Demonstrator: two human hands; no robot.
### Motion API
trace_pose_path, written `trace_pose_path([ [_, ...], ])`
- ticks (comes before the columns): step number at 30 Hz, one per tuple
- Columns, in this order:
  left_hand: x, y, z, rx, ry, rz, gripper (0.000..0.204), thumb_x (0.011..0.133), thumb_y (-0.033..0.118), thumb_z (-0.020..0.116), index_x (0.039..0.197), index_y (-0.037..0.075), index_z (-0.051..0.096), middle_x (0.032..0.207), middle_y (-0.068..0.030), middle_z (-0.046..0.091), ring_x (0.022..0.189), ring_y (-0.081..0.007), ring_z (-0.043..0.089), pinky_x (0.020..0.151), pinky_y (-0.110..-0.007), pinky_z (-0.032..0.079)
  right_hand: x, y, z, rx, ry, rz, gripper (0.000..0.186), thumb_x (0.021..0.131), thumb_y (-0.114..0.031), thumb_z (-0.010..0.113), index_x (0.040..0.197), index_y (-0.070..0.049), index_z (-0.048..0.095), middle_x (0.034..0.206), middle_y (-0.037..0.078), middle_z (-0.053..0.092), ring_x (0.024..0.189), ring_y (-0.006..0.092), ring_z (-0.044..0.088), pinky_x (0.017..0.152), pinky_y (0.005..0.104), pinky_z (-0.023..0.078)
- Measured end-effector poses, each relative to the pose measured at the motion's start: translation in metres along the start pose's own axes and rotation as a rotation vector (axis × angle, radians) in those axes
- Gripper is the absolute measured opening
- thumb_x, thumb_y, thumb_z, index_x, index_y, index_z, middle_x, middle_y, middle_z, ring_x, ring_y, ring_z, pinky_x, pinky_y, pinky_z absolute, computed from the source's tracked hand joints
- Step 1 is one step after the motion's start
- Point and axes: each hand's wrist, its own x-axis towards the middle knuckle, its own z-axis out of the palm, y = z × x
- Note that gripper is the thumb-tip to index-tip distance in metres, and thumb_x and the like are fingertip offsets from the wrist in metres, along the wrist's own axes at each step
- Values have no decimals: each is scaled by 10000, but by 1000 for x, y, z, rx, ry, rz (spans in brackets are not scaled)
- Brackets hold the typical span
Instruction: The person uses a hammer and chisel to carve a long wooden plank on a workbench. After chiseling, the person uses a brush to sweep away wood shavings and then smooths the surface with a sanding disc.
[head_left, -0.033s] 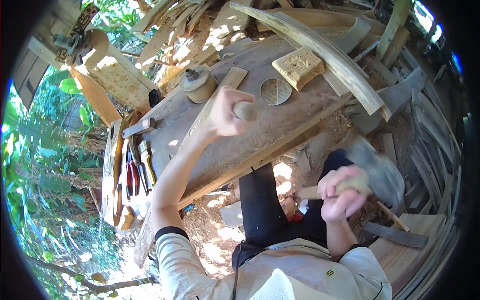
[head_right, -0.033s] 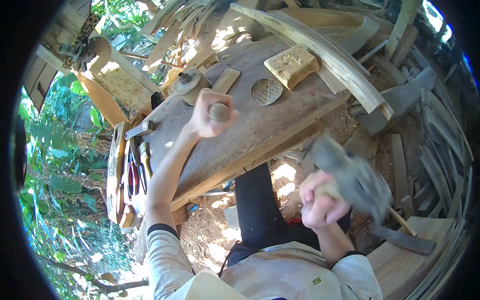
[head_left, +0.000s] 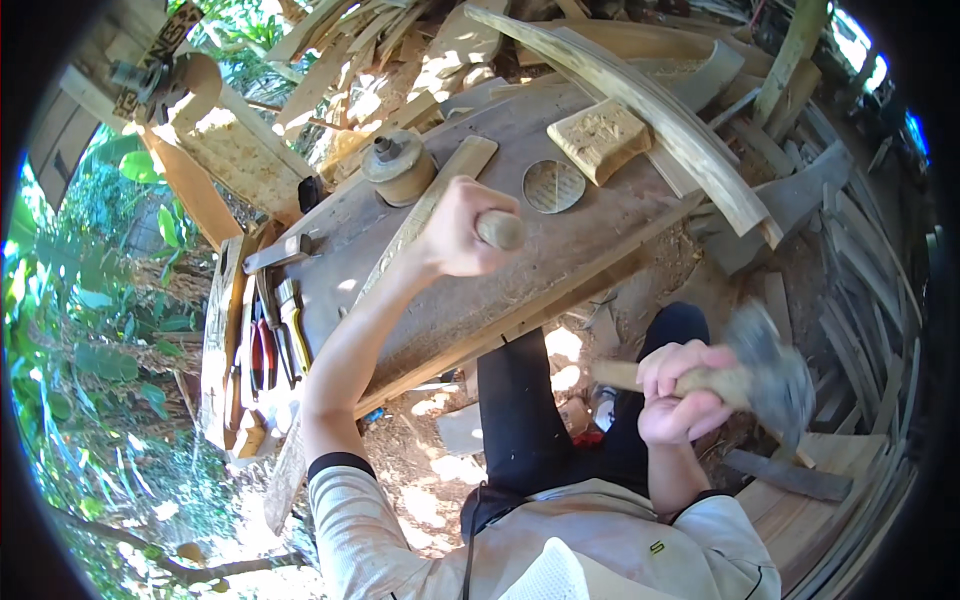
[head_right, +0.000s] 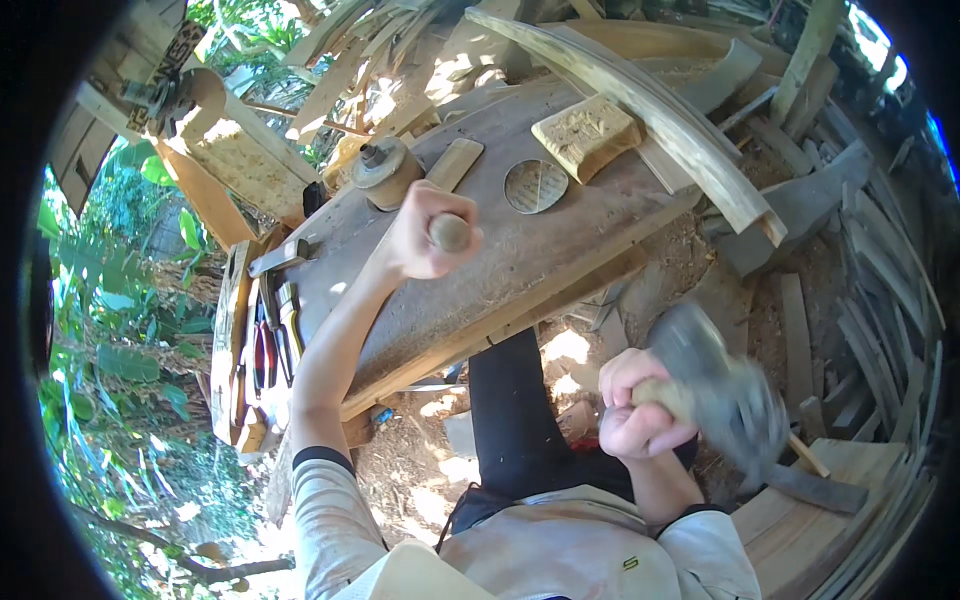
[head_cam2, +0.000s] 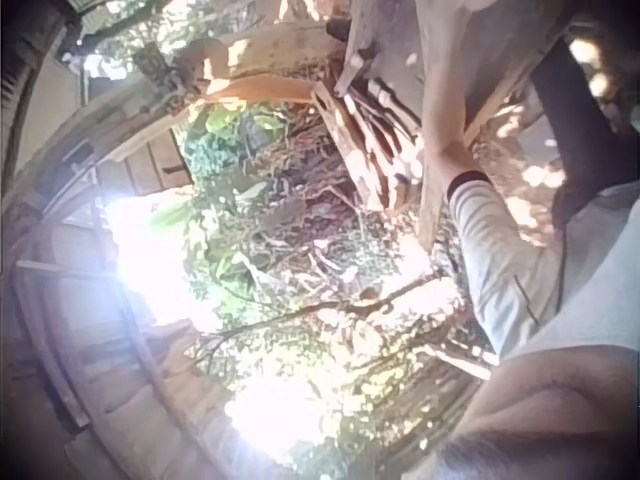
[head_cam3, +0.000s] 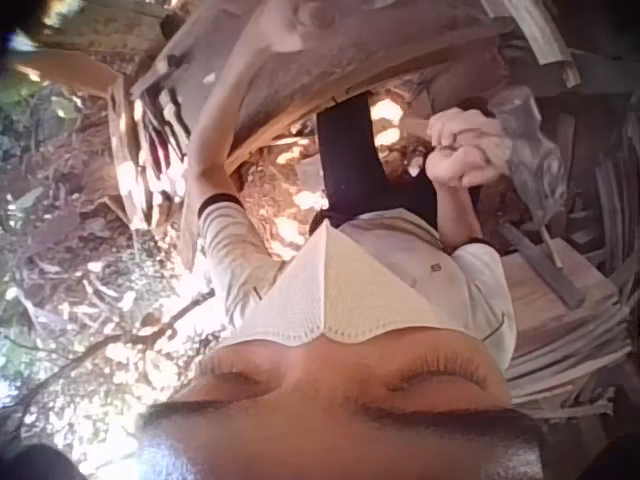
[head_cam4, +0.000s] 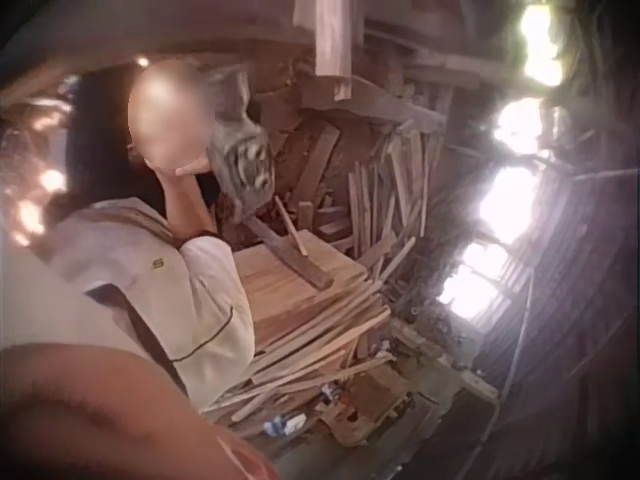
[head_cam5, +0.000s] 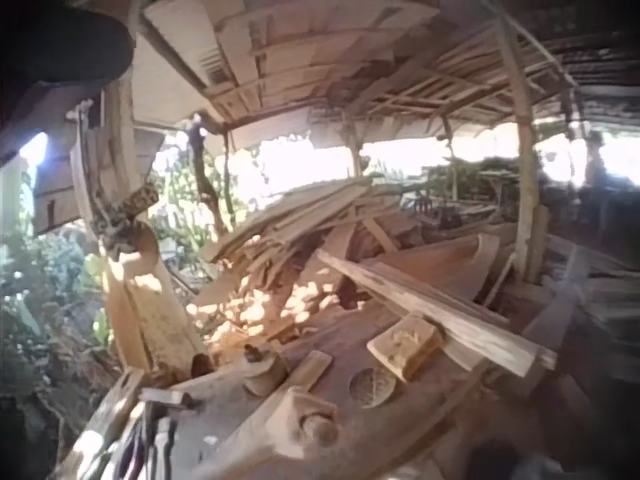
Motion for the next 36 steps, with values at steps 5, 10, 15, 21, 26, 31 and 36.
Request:
trace_pose_path([
  [5,-1,1,6,33,-121,37,183,648,117,693,620,4,552,543,-164,492,489,-329,459,500,-377,390,-1,46,17,-519,-214,-180,255,994,-176,546,1187,-11,519,797,69,551,571,154,486,446,267,357],
  [10,-2,-3,6,59,-109,54,156,634,115,693,638,5,583,557,-170,514,501,-339,482,511,-390,407,-11,47,10,-274,-163,-94,162,974,-132,593,915,8,536,743,110,550,497,138,483,444,257,345],
  [15,-3,0,12,26,-79,83,172,617,102,669,608,19,518,529,-127,448,475,-304,427,489,-373,368,-2,44,12,-491,-299,182,163,988,-75,540,1082,58,555,736,118,547,492,133,479,465,234,381],
  [21,-1,-6,20,105,-86,137,155,607,125,682,628,20,570,562,-160,513,518,-354,507,505,-401,403,2,46,12,-549,-295,-100,210,991,-115,486,831,19,513,694,69,526,501,143,486,472,272,387],
  [26,1,-4,23,99,-70,143,135,586,130,674,635,25,603,570,-176,526,537,-385,527,509,-419,421,-11,35,5,-510,-290,-19,96,923,-73,625,909,22,622,776,110,620,622,210,586,569,292,456],
  [31,-1,-10,25,168,-71,144,145,570,149,653,611,38,569,542,-144,514,510,-365,518,500,-403,428,-24,27,-21,-495,-304,118,111,961,-70,550,997,30,585,750,57,586,596,114,540,558,272,449],
  [36,-4,-17,35,167,-109,175,183,595,122,694,603,59,522,508,-91,458,455,-283,480,471,-365,379,-58,-5,-46,-111,-109,566,187,1055,-166,459,1130,5,460,648,2,465,475,54,388,407,212,316],
])
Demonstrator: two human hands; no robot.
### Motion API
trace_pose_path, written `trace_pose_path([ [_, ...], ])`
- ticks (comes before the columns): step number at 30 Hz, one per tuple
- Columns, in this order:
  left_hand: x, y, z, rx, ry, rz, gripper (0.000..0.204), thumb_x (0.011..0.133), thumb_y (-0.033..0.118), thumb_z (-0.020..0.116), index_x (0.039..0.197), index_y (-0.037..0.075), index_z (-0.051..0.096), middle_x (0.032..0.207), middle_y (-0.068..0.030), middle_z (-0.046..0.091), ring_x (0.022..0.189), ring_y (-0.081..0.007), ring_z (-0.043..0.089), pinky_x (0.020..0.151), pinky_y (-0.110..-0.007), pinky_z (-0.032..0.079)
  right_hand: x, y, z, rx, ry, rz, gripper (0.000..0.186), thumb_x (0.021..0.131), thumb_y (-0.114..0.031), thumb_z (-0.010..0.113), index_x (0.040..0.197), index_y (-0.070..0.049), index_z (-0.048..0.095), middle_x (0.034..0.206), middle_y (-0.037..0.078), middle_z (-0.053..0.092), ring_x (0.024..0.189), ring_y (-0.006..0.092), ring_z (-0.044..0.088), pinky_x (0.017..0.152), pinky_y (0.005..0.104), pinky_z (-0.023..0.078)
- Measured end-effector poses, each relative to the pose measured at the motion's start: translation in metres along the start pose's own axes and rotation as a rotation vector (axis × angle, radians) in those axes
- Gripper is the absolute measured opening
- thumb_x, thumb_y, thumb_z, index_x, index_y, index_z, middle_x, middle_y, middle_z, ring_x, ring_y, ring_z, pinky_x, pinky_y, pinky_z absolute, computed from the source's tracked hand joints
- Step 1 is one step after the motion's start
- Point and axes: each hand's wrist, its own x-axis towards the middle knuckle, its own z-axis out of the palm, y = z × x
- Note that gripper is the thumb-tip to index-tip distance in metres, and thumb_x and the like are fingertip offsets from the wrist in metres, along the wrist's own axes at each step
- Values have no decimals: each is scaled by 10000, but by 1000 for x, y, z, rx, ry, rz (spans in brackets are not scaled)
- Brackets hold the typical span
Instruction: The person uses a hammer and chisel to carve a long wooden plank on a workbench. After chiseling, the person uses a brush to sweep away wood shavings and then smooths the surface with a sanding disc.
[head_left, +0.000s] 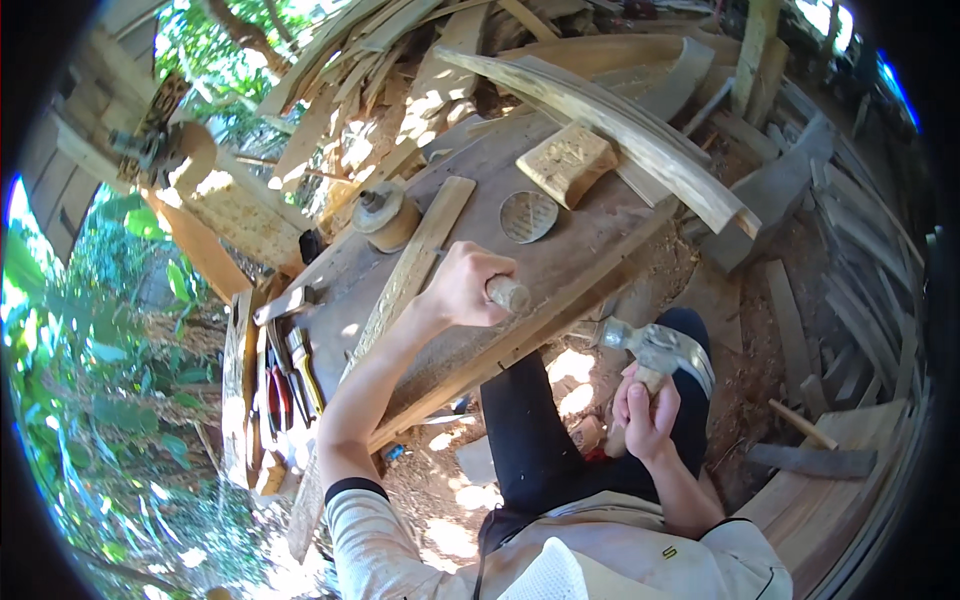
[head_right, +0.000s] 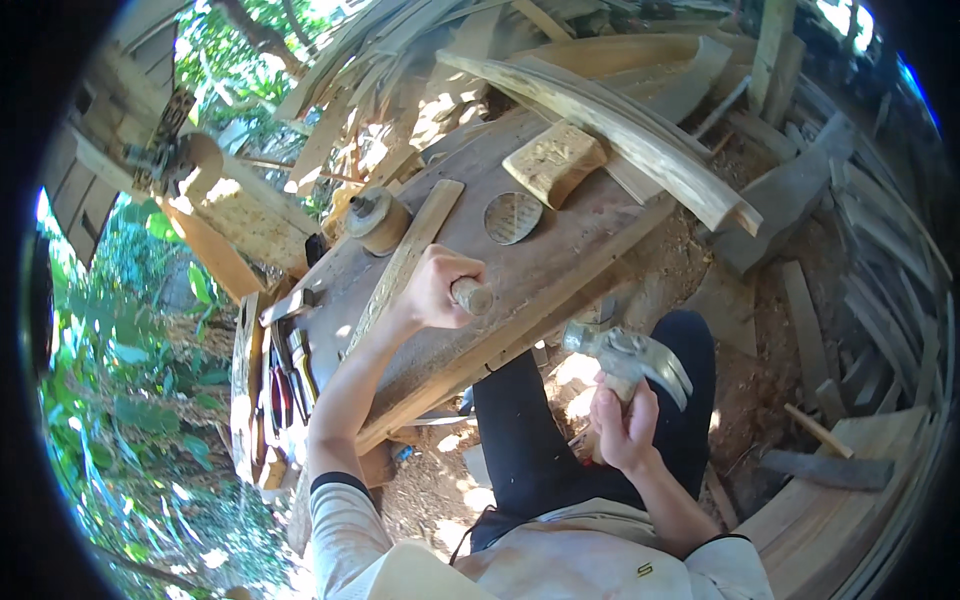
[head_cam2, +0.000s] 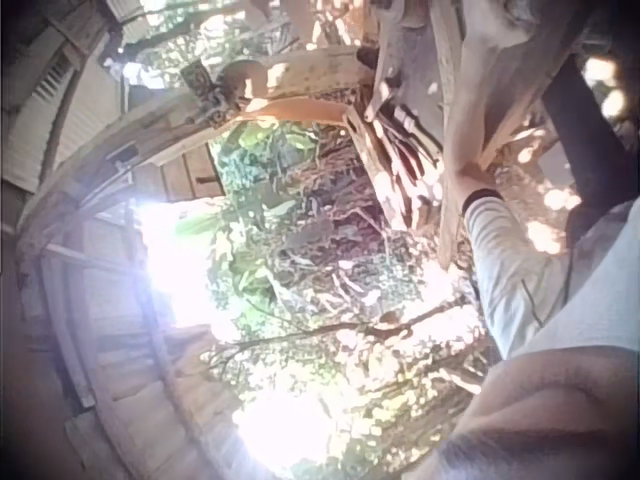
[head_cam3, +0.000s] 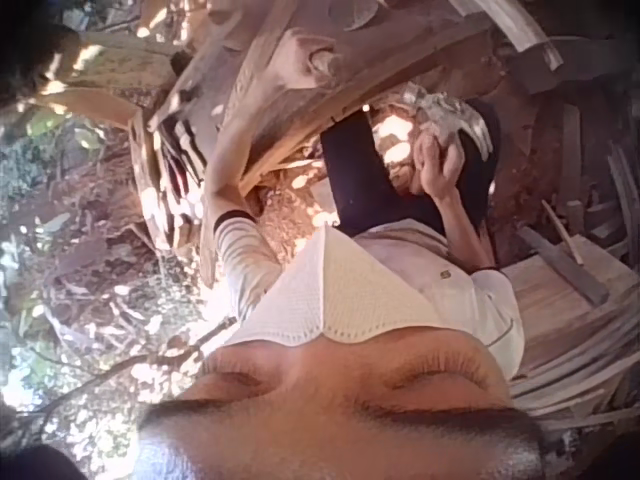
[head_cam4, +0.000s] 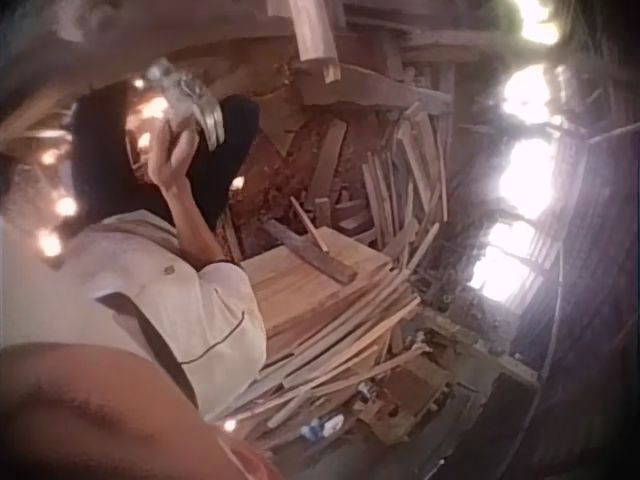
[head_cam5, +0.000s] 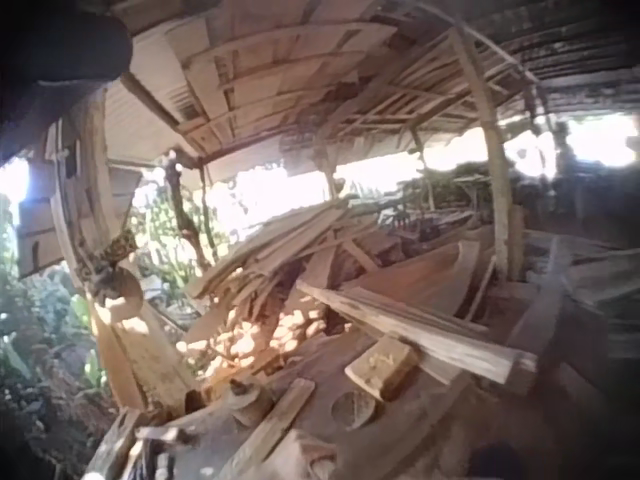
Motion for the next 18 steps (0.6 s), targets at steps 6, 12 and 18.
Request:
trace_pose_path([
  [6,3,5,25,192,-120,11,158,592,179,699,628,93,572,537,-102,537,509,-328,565,493,-403,449,-34,0,-32,80,32,367,236,1064,-258,482,1100,-25,498,617,-19,436,452,36,381,402,201,324],
  [12,9,3,14,151,48,6,162,637,176,702,629,85,568,523,-64,527,475,-234,555,468,-354,429,-50,3,-49,123,74,449,266,1067,-283,475,1124,-25,502,616,-22,426,437,35,363,388,199,336],
  [18,-45,-10,-61,-586,894,1,94,825,51,576,752,41,635,587,-19,583,517,-134,538,462,-279,377,-55,14,-60,226,74,497,243,1066,-247,480,1160,-25,512,663,-28,443,480,19,378,392,190,334],
])
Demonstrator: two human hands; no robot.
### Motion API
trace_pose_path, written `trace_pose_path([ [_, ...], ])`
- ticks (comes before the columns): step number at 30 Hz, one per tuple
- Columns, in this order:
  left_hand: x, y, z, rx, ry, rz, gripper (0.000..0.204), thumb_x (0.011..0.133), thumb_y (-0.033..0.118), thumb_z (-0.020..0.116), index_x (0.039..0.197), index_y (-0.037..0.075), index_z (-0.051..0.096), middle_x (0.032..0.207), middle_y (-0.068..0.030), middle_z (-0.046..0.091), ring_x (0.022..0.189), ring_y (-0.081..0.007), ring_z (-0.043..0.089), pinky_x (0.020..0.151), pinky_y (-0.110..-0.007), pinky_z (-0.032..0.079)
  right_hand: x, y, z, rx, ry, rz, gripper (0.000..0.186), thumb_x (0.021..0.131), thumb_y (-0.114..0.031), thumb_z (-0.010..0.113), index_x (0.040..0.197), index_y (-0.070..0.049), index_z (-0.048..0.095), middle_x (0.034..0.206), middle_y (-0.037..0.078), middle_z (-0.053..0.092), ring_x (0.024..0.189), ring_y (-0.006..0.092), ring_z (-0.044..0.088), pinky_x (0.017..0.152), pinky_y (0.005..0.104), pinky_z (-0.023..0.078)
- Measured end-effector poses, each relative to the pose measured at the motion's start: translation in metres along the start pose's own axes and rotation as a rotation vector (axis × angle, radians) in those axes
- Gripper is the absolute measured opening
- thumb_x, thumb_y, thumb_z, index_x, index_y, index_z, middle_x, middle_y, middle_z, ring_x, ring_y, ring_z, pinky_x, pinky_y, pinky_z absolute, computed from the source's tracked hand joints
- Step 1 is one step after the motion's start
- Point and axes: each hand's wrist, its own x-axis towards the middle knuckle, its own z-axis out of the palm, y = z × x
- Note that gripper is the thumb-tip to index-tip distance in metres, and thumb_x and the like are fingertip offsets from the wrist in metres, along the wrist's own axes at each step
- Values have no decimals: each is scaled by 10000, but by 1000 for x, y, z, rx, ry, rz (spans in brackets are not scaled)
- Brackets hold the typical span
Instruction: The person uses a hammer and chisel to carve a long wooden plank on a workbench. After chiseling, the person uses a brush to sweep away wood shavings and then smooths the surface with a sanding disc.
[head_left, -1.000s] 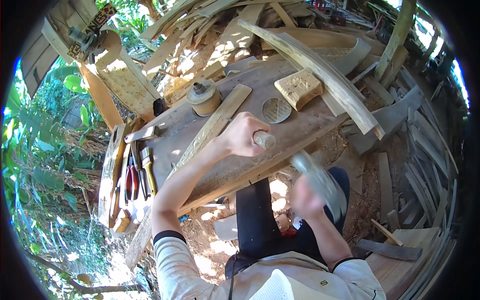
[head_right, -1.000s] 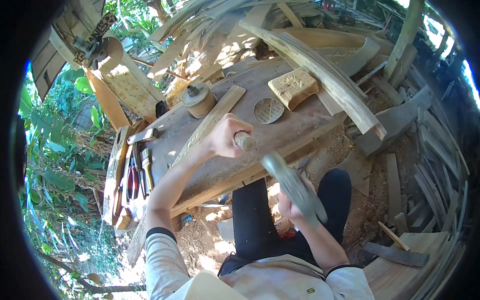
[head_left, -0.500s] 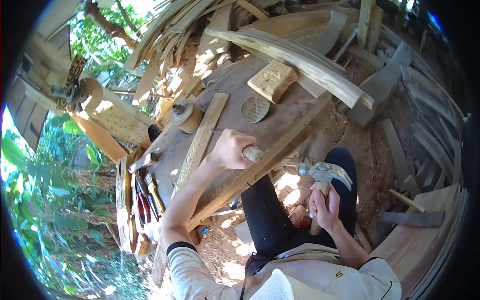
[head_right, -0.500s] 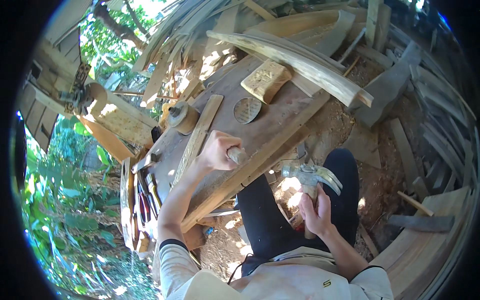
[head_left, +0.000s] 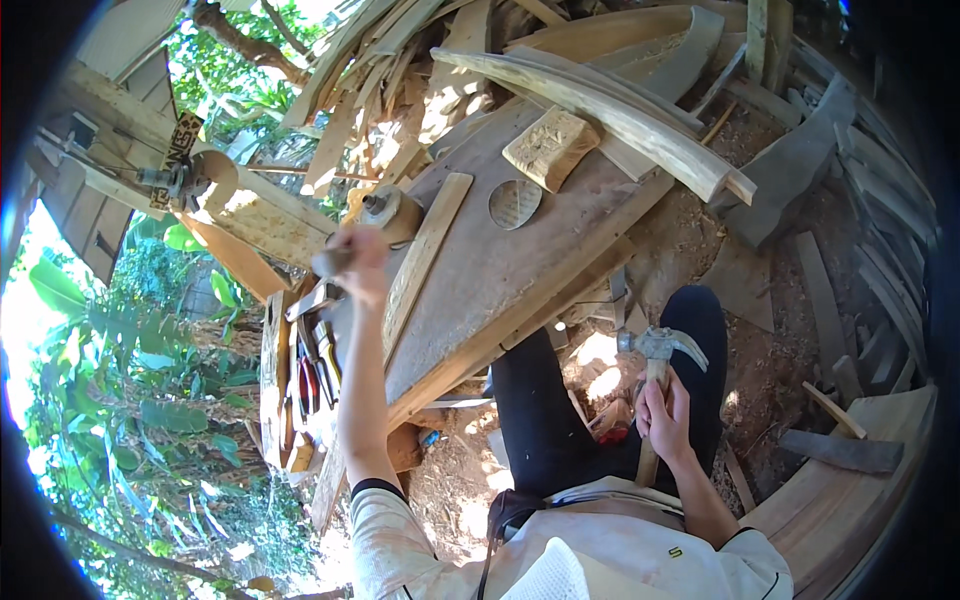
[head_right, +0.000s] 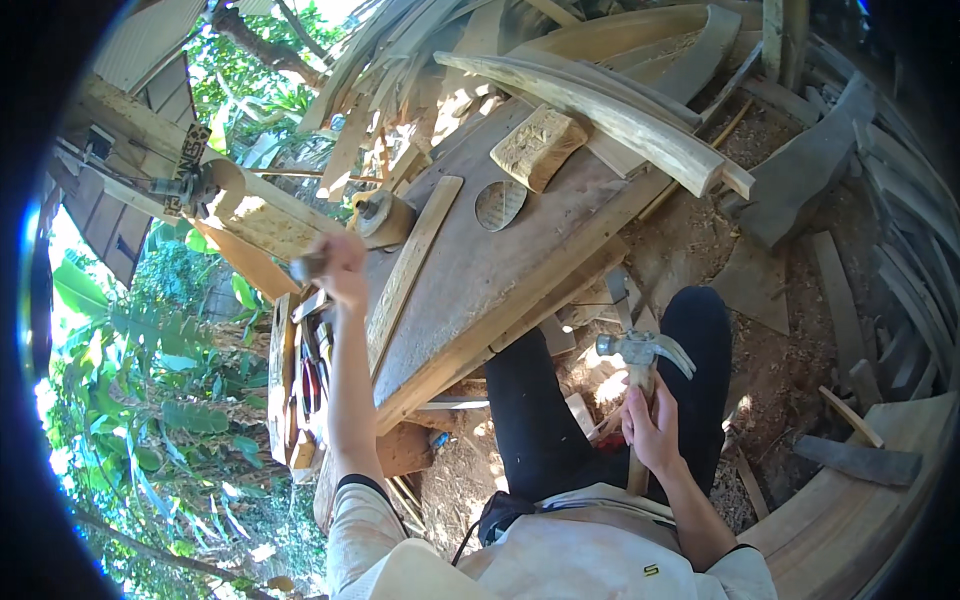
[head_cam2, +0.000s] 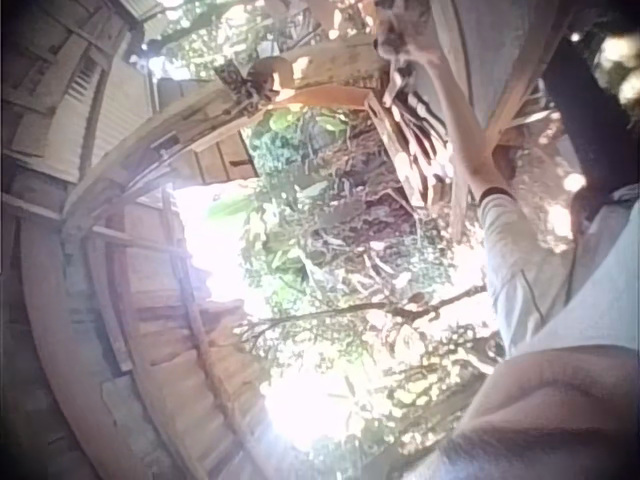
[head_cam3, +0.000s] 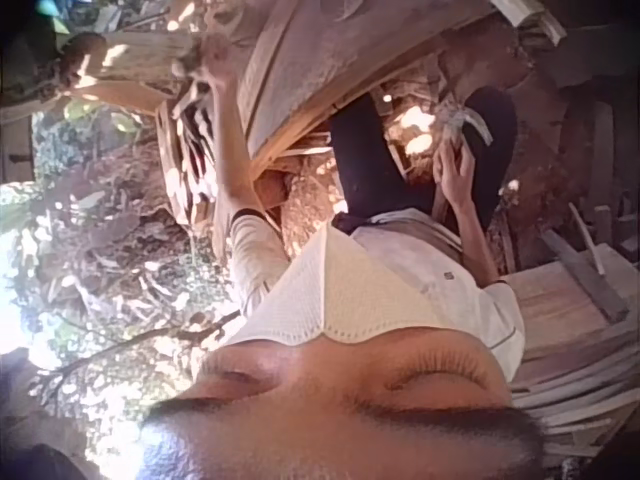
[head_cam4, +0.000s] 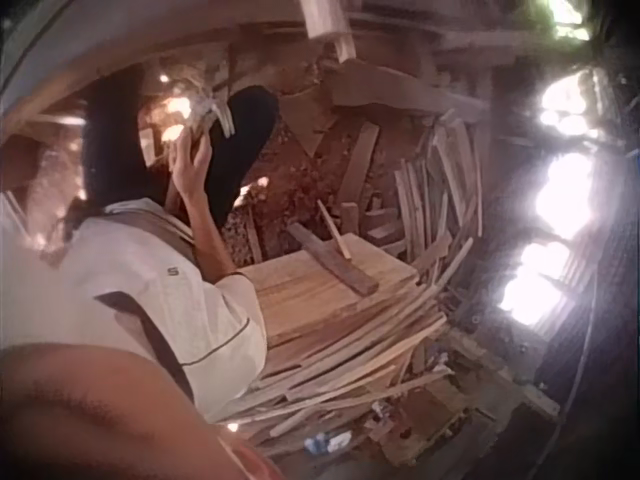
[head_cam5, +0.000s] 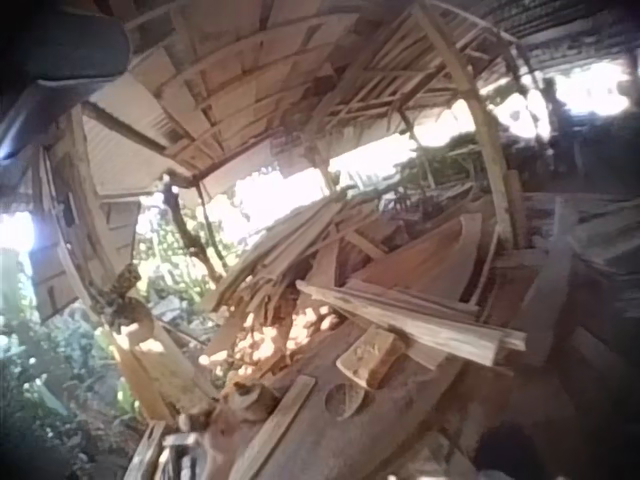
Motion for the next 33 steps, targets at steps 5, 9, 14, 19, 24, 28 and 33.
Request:
trace_pose_path([
  [5,27,43,-19,1092,7,-232,206,881,220,688,884,14,671,634,-84,621,544,-197,569,517,-339,435,2,0,-11,-12,56,-37,275,1074,-290,456,1146,-28,501,615,-17,416,419,44,364,371,204,336],
  [9,6,12,-69,1509,-180,-395,426,824,391,751,923,-15,666,696,-181,651,630,-324,627,607,-429,476,7,-3,-17,6,19,-71,274,1071,-302,460,1156,-42,485,617,-11,417,406,54,372,363,214,341],
  [14,-22,-18,-83,1564,-244,-552,415,834,373,739,981,-9,675,897,-250,696,851,-382,678,746,-456,513,5,-9,-24,75,42,-90,262,1067,-277,467,1160,-35,497,623,-11,424,436,53,384,375,216,338],
  [19,-41,-19,-87,1490,-262,-411,387,846,335,735,1013,-11,681,905,-236,685,859,-400,656,785,-489,515,4,-11,-23,98,71,-65,294,1066,-317,456,1180,-48,485,615,1,409,407,74,378,364,233,333],
  [24,-53,9,-32,1635,-162,-45,304,846,249,728,1052,29,690,1102,-179,637,1078,-385,577,946,-479,466,12,-11,-10,160,126,-69,337,1063,-360,444,1230,-68,470,666,15,433,423,86,390,357,248,336],
  [28,-110,71,75,961,-455,-194,293,850,204,748,1072,24,686,1189,-179,661,1099,-352,638,959,-441,504,32,-20,18,188,114,-86,425,1054,-383,475,1349,-82,418,750,24,476,520,109,474,454,284,436],
  [33,-215,98,134,720,-770,-589,616,908,328,709,1347,-37,479,1136,-255,643,1060,-380,641,897,-429,523,58,-18,80,248,-161,-187,435,1065,-264,459,1403,-17,339,942,128,617,773,216,652,739,363,562],
])
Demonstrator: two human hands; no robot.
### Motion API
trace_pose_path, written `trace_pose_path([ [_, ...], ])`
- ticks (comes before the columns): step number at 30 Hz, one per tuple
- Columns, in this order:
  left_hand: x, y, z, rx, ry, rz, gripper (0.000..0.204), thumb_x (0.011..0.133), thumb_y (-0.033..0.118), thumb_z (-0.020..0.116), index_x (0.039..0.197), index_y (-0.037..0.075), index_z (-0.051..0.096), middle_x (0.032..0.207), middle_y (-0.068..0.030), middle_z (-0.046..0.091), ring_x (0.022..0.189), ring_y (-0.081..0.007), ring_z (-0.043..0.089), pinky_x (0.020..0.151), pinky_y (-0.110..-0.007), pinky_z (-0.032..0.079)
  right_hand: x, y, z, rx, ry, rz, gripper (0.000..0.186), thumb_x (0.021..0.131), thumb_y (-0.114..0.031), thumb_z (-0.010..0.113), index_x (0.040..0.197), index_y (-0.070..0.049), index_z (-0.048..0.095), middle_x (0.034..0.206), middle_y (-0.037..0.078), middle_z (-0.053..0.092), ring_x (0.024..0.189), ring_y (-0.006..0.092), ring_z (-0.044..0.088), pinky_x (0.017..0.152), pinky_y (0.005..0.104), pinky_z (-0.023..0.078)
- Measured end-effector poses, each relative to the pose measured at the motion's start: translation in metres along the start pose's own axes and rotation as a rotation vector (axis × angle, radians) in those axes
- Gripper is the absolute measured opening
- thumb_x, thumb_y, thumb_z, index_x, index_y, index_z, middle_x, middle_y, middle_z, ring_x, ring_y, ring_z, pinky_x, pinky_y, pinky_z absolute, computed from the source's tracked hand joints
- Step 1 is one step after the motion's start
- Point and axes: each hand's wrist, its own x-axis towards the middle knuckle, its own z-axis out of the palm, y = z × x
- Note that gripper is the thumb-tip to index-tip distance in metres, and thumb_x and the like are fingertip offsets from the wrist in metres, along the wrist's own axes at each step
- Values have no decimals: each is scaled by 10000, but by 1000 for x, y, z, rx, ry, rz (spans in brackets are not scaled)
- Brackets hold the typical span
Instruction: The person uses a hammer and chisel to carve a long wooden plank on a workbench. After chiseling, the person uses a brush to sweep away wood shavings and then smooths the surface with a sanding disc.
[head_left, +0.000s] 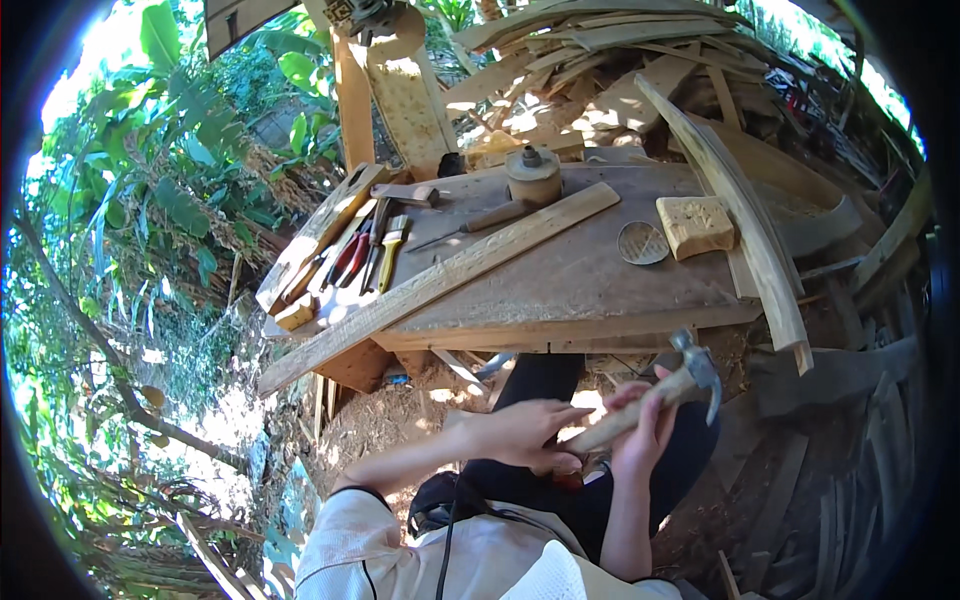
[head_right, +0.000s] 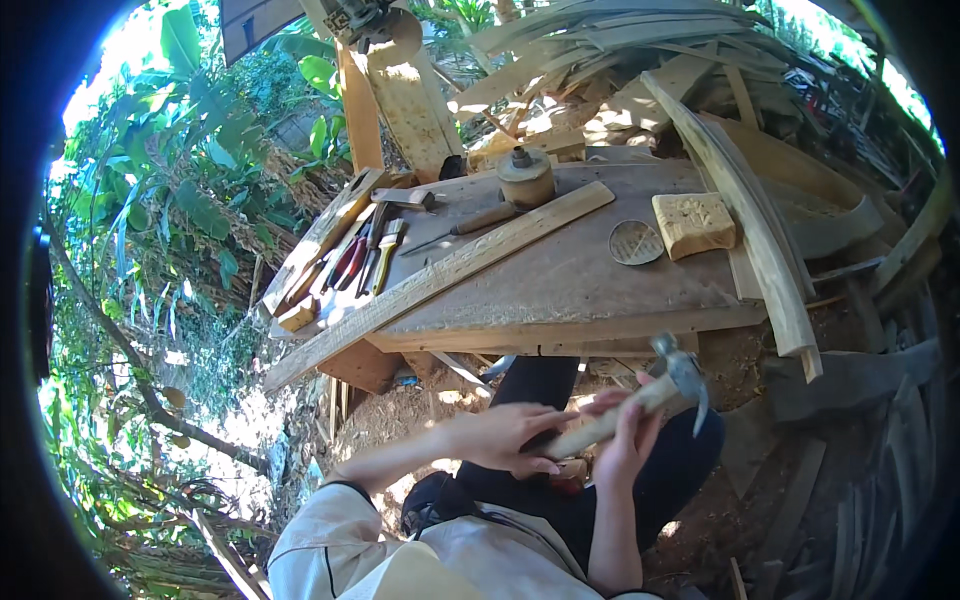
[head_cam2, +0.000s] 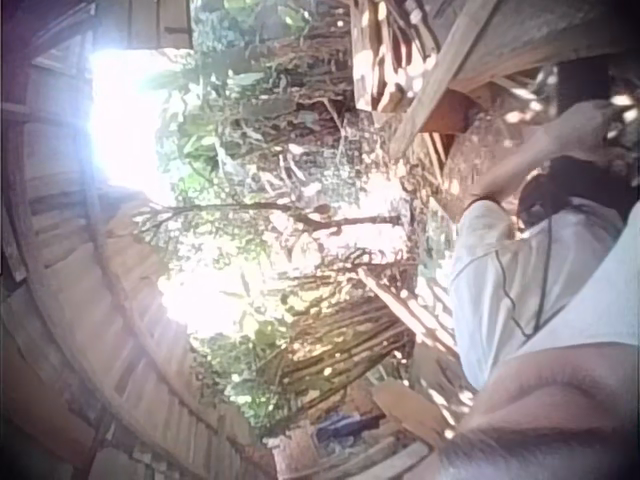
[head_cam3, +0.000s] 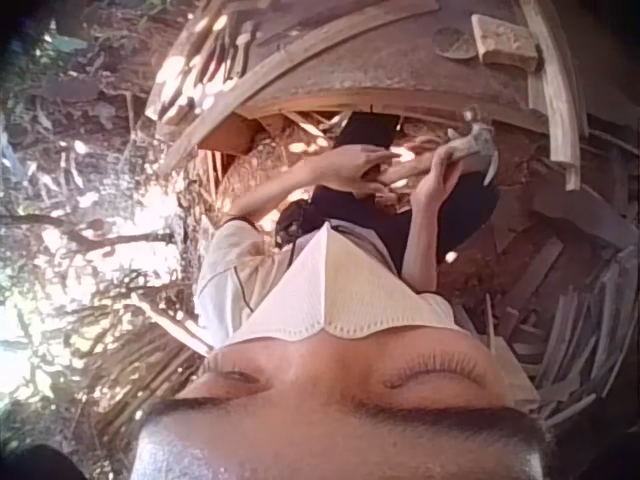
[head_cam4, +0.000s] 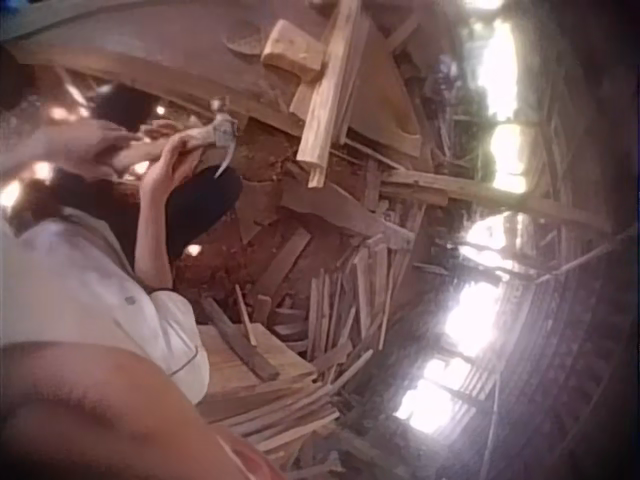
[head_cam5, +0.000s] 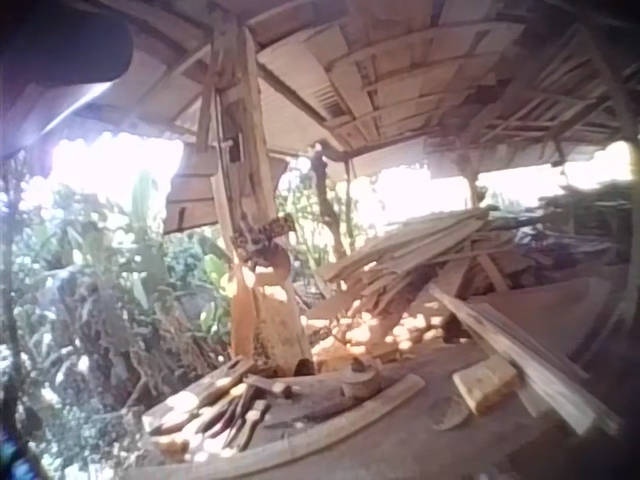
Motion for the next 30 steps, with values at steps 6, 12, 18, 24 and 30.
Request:
trace_pose_path([
  [6,-32,1,29,-355,309,-310,315,907,214,708,1121,9,600,746,-169,619,614,-234,575,620,-359,473,-6,17,49,-41,-349,-21,554,1050,-289,504,1458,-3,262,1105,219,634,961,318,690,892,429,555],
  [12,-81,-39,-13,-67,712,-585,198,859,94,737,1029,9,684,756,-40,688,631,-74,582,544,-286,467,-14,45,30,-270,-572,45,663,1033,-341,543,1520,-10,238,1103,186,658,915,233,691,848,351,543],
  [18,-123,-85,-143,236,1010,-822,307,916,303,718,800,27,653,589,1,536,509,-89,451,466,-303,313,-16,45,11,-376,-591,168,512,1051,-304,513,1447,-6,381,968,145,684,770,176,689,746,289,553],
  [24,-167,-154,-228,289,1023,-958,325,866,314,726,842,-2,656,534,-34,563,410,-124,530,380,-317,406,-21,51,-1,-390,-642,218,367,1032,-179,551,1335,21,503,913,127,700,761,160,692,718,283,562],
  [30,-175,-212,-254,171,904,-1073,343,863,334,721,782,10,641,504,-18,531,380,-116,497,361,-313,387,-26,50,-15,-412,-611,280,321,1029,-174,559,1280,27,554,873,113,700,757,157,692,715,274,561],
])
